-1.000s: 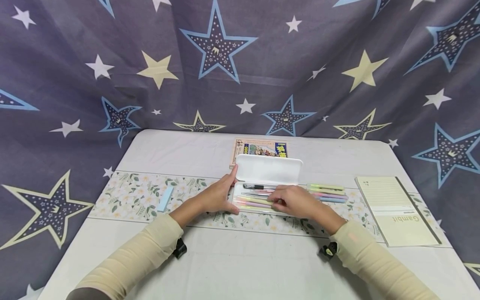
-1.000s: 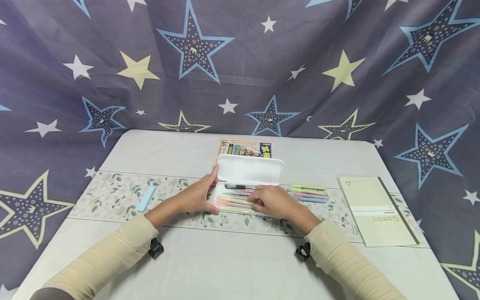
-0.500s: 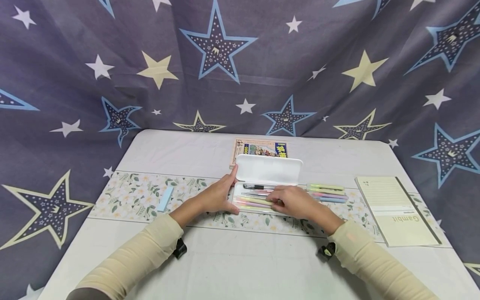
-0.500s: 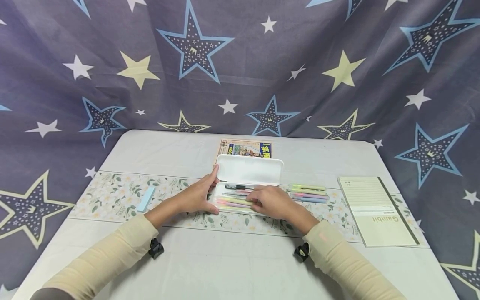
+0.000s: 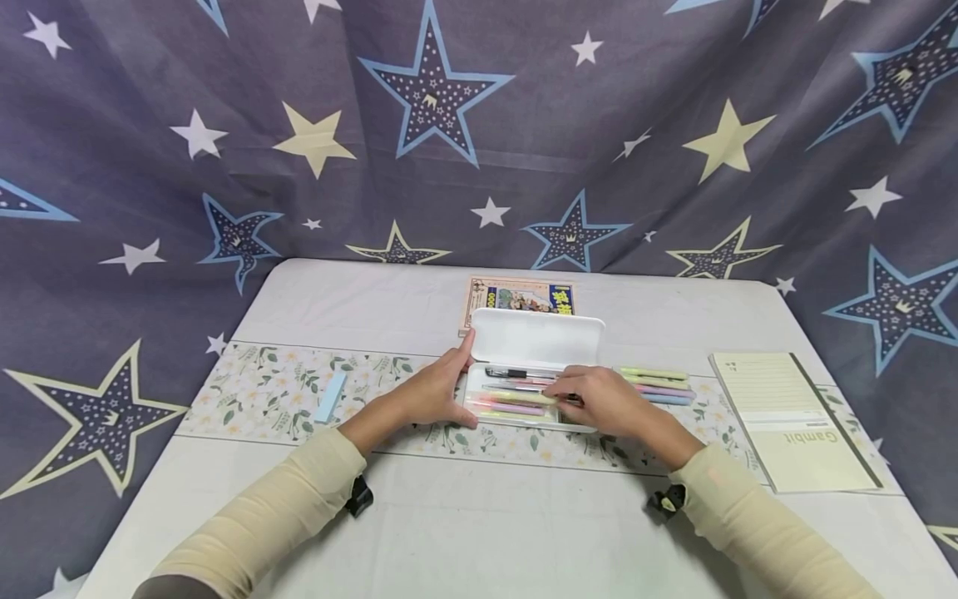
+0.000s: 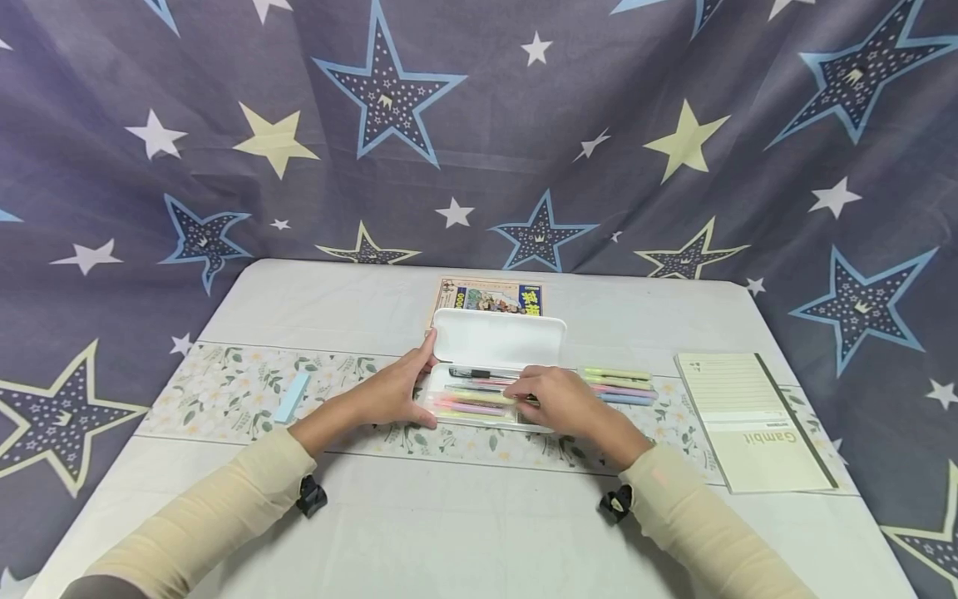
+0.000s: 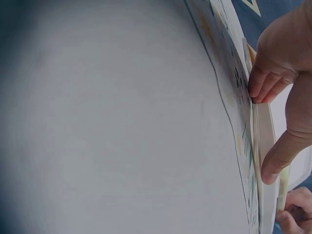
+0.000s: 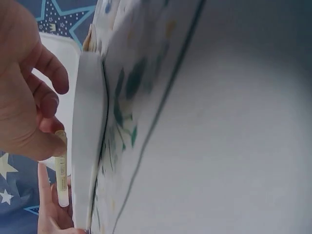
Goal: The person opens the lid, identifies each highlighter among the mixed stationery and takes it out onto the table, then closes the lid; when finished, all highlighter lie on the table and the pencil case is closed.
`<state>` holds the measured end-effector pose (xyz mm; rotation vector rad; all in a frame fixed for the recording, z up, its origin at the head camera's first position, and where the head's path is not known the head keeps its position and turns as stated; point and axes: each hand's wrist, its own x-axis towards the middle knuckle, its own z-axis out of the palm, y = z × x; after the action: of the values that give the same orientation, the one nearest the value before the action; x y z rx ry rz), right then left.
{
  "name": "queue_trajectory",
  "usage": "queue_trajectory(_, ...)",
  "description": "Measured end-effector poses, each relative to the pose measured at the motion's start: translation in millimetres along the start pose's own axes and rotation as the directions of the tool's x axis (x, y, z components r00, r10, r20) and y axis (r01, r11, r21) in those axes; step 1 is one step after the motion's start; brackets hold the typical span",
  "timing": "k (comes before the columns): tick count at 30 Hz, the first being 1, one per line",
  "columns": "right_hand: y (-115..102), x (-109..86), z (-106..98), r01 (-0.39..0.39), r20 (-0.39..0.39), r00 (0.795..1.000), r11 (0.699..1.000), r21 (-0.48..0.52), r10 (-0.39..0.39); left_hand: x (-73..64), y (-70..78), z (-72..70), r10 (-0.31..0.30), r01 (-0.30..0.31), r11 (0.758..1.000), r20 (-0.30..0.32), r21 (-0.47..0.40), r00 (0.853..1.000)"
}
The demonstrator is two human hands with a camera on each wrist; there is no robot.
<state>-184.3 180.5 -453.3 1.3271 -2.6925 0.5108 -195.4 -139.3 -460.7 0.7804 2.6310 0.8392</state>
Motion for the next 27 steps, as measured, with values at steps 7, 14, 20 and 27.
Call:
queue_trajectory(7, 8.4, -11.3, -7.2, -0.03, -0.032, 0.999, 1.0, 0.003, 0.031, 0.7, 0.0, 0.3, -0.001, 0.001, 1.0, -0.001, 0.002, 1.0)
queue_trajectory(14, 16.1, -22.7, -13.8, -0.068, -0.052, 0.996, 0.997, 0.031, 0.069, 1.1, -1.0, 0.6, -0.011, 0.011, 1.0, 0.004, 0.003, 1.0)
queue_trajectory(20, 21.5, -33.0, -20.6, -0.08, -0.067, 0.994, 0.996, 0.041, 0.083, 1.0, -0.8, 0.3, -0.01, 0.01, 1.0, 0.005, 0.0, 1.0)
queue_trajectory(27, 30.1, -47.7, -27.7, -0.118, -0.102, 0.987, 0.992, 0.043, 0.122, 1.3, -0.9, 0.6, -0.012, 0.012, 1.0, 0.007, -0.003, 1.0)
